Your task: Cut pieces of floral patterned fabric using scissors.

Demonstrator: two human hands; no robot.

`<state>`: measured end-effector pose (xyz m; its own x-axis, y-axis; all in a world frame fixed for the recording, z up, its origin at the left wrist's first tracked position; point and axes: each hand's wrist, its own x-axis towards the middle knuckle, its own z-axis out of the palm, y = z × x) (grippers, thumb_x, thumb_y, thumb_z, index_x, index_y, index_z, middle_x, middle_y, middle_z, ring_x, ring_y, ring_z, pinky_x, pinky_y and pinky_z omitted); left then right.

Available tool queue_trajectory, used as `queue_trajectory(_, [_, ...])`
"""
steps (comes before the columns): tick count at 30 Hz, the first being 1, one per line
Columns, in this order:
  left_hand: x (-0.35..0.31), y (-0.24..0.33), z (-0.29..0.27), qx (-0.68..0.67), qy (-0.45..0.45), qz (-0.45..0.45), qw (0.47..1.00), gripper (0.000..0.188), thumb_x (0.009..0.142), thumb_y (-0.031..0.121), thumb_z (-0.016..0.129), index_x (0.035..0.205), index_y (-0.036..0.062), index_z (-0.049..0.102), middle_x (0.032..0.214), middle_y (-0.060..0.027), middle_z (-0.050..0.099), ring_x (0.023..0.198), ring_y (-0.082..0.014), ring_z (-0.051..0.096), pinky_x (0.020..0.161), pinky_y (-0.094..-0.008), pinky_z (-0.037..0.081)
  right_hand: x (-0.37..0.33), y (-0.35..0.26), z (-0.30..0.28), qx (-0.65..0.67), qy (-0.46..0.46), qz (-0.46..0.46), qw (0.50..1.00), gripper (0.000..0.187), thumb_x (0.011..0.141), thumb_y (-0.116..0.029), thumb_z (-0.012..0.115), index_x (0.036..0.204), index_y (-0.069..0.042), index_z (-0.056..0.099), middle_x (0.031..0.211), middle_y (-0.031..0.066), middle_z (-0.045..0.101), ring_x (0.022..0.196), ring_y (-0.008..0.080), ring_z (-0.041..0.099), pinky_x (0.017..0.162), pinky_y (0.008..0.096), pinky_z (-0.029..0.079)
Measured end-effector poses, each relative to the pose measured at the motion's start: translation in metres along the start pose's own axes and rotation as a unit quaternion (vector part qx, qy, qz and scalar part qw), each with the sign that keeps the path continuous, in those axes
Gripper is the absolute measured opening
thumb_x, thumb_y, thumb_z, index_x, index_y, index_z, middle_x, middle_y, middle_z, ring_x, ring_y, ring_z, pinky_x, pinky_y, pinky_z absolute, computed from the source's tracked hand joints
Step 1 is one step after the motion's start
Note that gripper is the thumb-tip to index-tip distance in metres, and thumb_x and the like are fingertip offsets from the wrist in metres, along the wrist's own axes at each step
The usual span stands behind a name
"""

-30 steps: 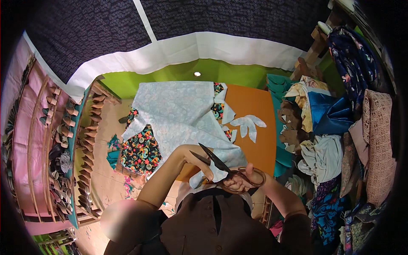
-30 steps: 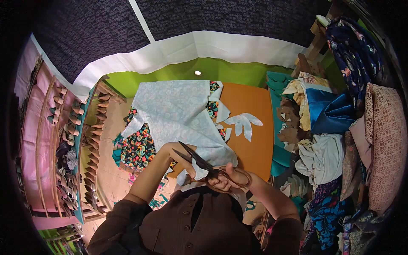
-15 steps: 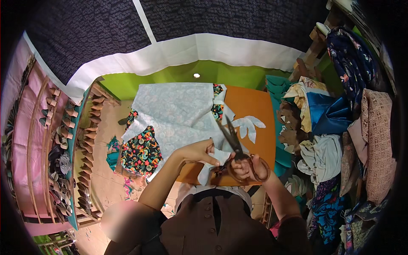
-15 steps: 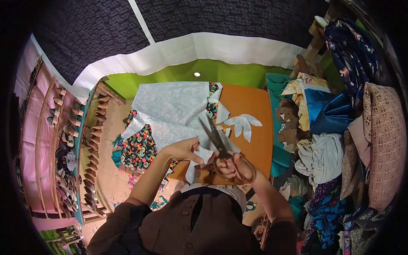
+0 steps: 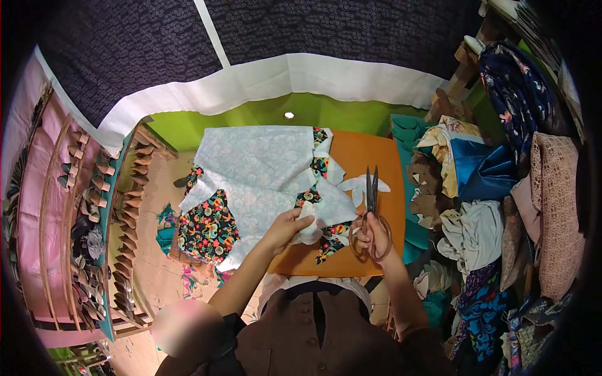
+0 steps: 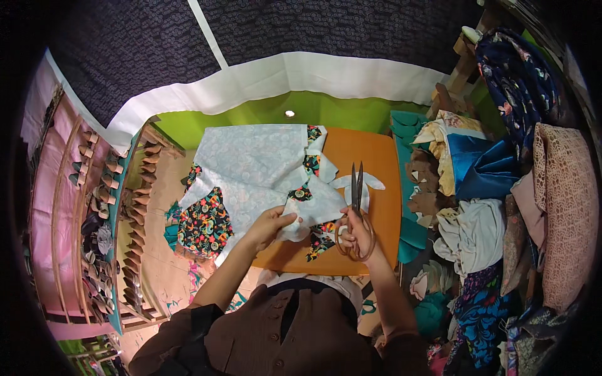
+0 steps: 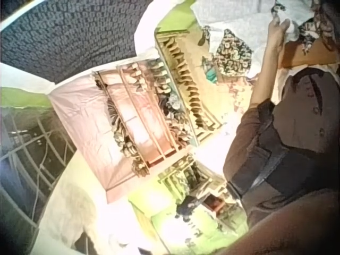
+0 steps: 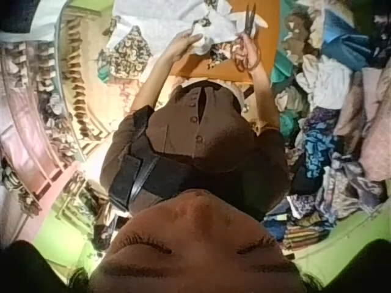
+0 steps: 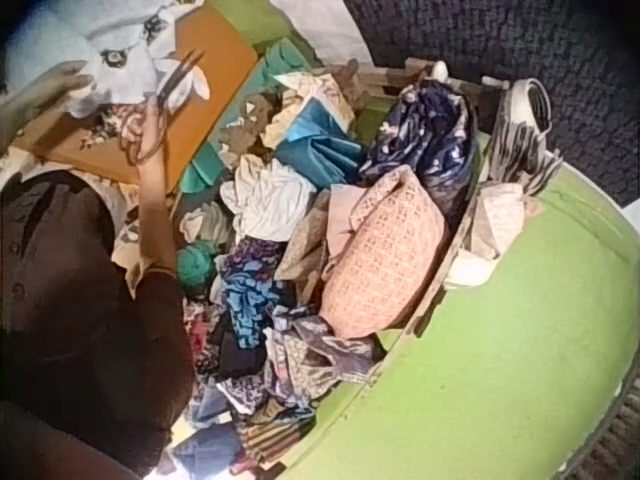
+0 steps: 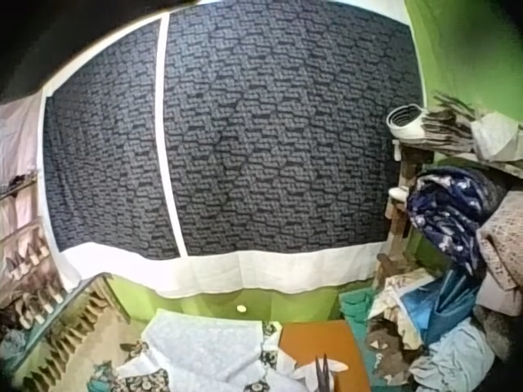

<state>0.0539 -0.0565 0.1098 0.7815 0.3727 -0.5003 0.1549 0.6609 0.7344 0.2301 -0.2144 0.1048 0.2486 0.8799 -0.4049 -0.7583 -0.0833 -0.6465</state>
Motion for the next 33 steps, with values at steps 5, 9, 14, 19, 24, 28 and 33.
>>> queue_trajectory(5, [0.0, -0.003, 0.025, 0.131, -0.009, -0.016, 0.991, 0.027, 0.089, 0.023, 0.043, 0.105, 0.0017, 0.051, 0.094, -0.0025, 0.057, 0.083, -0.0082, 0.052, 0.074, -0.0219, 0.042, 0.006, 0.013, 0.009, 0.007, -0.01, -0.027, 1.0, 0.025, 0.084, -0.013, 0.05, 0.105, -0.008, 0.038, 0.09, 0.0124, 0.057, 0.045, 0.0039, 0.036, 0.04, 0.0148, 0.03])
queue_trajectory(9, [-0.004, -0.005, 0.039, 0.101, -0.036, 0.045, 0.993, 0.031, 0.09, 0.027, 0.039, 0.114, 0.0082, 0.045, 0.084, 0.0029, 0.051, 0.072, -0.0041, 0.046, 0.061, -0.0201, 0.039, 0.009, 0.01, 0.032, -0.098, 0.032, -0.059, 0.993, 0.031, 0.077, -0.003, 0.057, 0.102, -0.005, 0.038, 0.083, 0.0088, 0.056, 0.044, 0.0057, 0.044, 0.037, 0.0165, 0.031])
queue_trajectory(14, [-0.015, 0.009, 0.051, 0.185, -0.064, 0.052, 0.979, 0.033, 0.091, 0.024, 0.037, 0.115, 0.0016, 0.041, 0.095, -0.0081, 0.055, 0.085, -0.011, 0.052, 0.071, -0.0237, 0.043, 0.005, 0.0, 0.041, -0.144, 0.056, -0.06, 0.986, 0.03, 0.074, 0.0, 0.059, 0.098, -0.004, 0.04, 0.072, 0.0057, 0.054, 0.04, 0.0057, 0.042, 0.036, 0.0176, 0.036])
queue_trajectory(19, [-0.01, -0.005, 0.038, 0.246, -0.066, 0.055, 0.965, 0.035, 0.088, 0.027, 0.045, 0.113, 0.0023, 0.044, 0.082, -0.0044, 0.057, 0.07, -0.0075, 0.052, 0.057, -0.0215, 0.041, 0.007, 0.002, 0.039, -0.163, 0.056, -0.042, 0.984, 0.029, 0.074, 0.0, 0.059, 0.097, -0.004, 0.041, 0.072, 0.0049, 0.052, 0.039, 0.0053, 0.041, 0.036, 0.0175, 0.034])
queue_trajectory(24, [-0.018, 0.002, 0.045, 0.194, -0.058, 0.017, 0.979, 0.024, 0.084, 0.022, 0.054, 0.098, 0.0033, 0.053, 0.072, 0.0017, 0.056, 0.061, -0.0038, 0.05, 0.051, -0.0188, 0.039, 0.006, -0.001, 0.034, -0.15, 0.048, -0.105, 0.982, 0.031, 0.074, -0.004, 0.06, 0.1, -0.003, 0.042, 0.07, 0.0028, 0.05, 0.042, 0.0044, 0.038, 0.036, 0.0181, 0.029])
queue_trajectory(28, [-0.024, 0.007, 0.052, 0.232, -0.018, 0.083, 0.969, 0.022, 0.084, 0.022, 0.054, 0.094, 0.0027, 0.055, 0.071, 0.0022, 0.055, 0.06, -0.0028, 0.047, 0.051, -0.0183, 0.038, 0.001, -0.003, 0.035, -0.164, 0.021, -0.139, 0.976, 0.031, 0.074, -0.005, 0.061, 0.1, -0.003, 0.043, 0.071, 0.0013, 0.05, 0.045, 0.004, 0.04, 0.038, 0.0175, 0.03])
queue_trajectory(33, [-0.018, 0.0, 0.046, 0.303, -0.043, 0.099, 0.947, 0.021, 0.083, 0.02, 0.056, 0.092, 0.0015, 0.056, 0.07, 0.0034, 0.053, 0.06, -0.0019, 0.045, 0.052, -0.0185, 0.037, -0.006, -0.007, 0.044, -0.149, 0.027, -0.145, 0.978, 0.032, 0.074, -0.004, 0.061, 0.1, -0.004, 0.043, 0.074, 0.0018, 0.051, 0.047, 0.0046, 0.043, 0.04, 0.017, 0.033])
